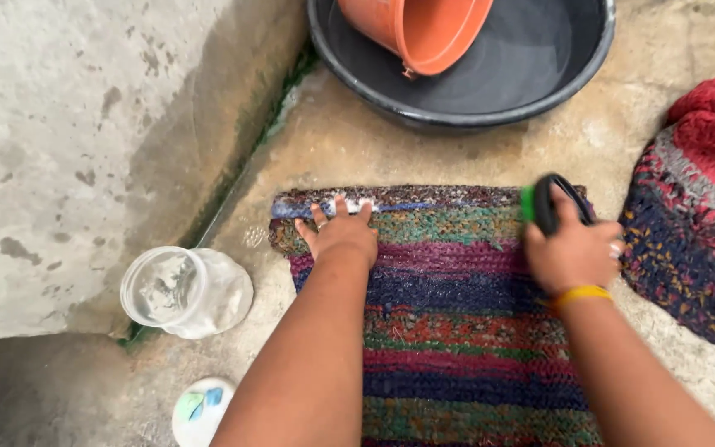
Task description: Scrubbing and washing handmade colorful rugs outdoors using a brush and water.
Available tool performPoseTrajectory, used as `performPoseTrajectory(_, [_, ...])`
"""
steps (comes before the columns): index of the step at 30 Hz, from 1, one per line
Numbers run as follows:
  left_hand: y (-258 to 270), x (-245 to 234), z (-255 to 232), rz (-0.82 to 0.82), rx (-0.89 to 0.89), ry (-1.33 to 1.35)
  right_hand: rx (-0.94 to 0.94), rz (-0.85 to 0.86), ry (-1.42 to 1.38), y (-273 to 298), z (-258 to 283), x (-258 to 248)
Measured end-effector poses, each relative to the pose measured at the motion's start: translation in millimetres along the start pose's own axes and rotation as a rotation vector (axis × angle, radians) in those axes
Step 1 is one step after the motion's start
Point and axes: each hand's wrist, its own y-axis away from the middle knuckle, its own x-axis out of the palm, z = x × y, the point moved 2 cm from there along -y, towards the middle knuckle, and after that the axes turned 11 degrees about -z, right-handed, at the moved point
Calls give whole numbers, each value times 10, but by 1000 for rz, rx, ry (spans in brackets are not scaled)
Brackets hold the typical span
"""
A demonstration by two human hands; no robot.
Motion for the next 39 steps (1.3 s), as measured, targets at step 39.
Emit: performPoseTrajectory(39, [27,11,41,22,-80,66,-91,110,53,595,764,-158])
